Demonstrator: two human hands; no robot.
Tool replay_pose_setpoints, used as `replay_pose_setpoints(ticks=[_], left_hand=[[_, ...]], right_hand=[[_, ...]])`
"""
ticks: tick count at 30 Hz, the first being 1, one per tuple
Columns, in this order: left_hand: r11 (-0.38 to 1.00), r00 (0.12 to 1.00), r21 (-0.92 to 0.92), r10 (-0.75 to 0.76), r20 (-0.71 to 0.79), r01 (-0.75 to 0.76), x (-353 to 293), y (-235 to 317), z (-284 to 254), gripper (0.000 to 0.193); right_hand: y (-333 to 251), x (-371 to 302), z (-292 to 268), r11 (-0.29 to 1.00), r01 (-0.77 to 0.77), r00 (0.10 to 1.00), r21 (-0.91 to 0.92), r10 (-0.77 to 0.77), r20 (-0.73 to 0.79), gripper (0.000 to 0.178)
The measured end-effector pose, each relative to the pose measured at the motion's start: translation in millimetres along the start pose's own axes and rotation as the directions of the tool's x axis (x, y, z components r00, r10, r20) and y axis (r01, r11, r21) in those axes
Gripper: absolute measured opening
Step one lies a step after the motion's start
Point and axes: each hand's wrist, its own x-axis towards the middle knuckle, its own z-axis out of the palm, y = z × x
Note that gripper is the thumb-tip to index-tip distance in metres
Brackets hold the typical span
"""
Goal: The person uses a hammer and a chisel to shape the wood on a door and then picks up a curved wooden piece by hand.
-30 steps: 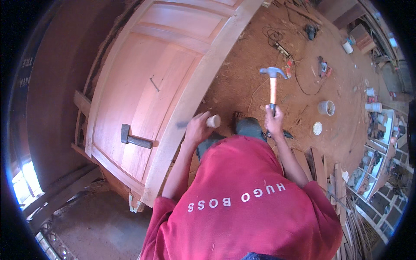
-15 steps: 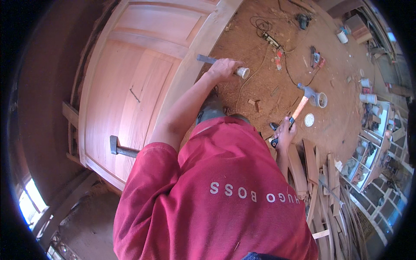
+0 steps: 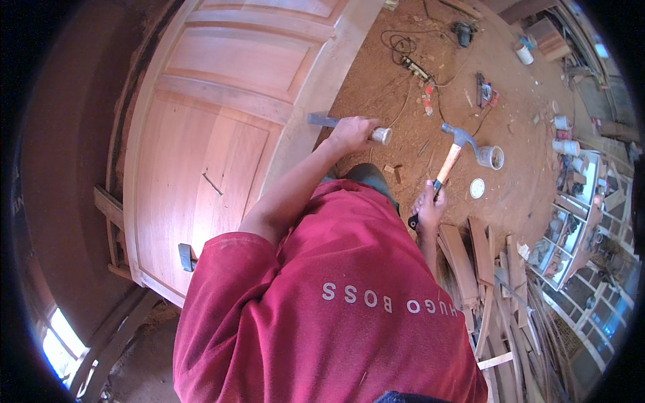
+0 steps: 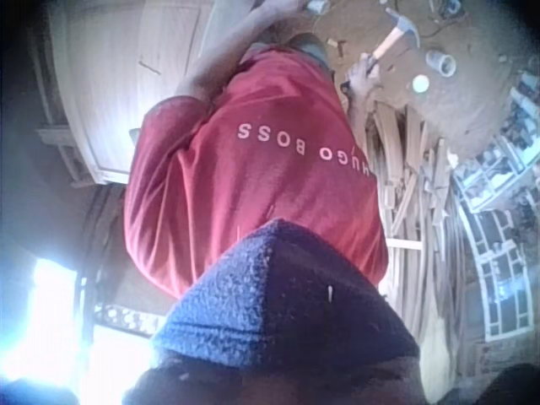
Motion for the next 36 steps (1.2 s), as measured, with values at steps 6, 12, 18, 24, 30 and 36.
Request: replay_pose_setpoints(ticks=[6,12,18,24,30,36], left_hand=[[0.996,0.995,-0.022,-0.082,-0.059,0.081,24.2,-4.8,-10.3,0.040],[0.996,0.964,-0.053,-0.089,-0.252,0.078,24.2,-9.8,-36.3,0.033],[0.969,0.931,-0.147,-0.233,-0.282,0.198,33.7,-40.2,-36.1,0.031],[0.964,0.938,-0.159,-0.247,-0.245,0.212,26.9,-33.9,-38.5,0.034],[0.955,0.927,-0.136,-0.290,-0.238,0.263,32.1,-41.5,-34.0,0.035],[0.959,0.934,-0.108,-0.278,-0.222,0.260,32.2,-42.6,-30.5,0.033]], right_hand=[[-3.7,6.8,18.0,0.999,-0.008,0.999,-0.054,0.010,0.039,0.016],[-10.1,13.4,27.9,0.997,0.016,1.000,-0.074,-0.014,0.027,0.016],[-24.5,19.0,42.2,0.998,0.002,0.999,-0.069,0.000,0.040,0.015],[-24.1,25.4,45.8,0.996,0.043,0.997,-0.083,-0.037,0.069,0.016],[-32.2,28.0,52.3,0.994,0.027,0.996,-0.103,-0.018,0.082,0.017],[-31.5,31.0,49.1,0.994,0.017,0.996,-0.106,-0.008,0.089,0.018]])
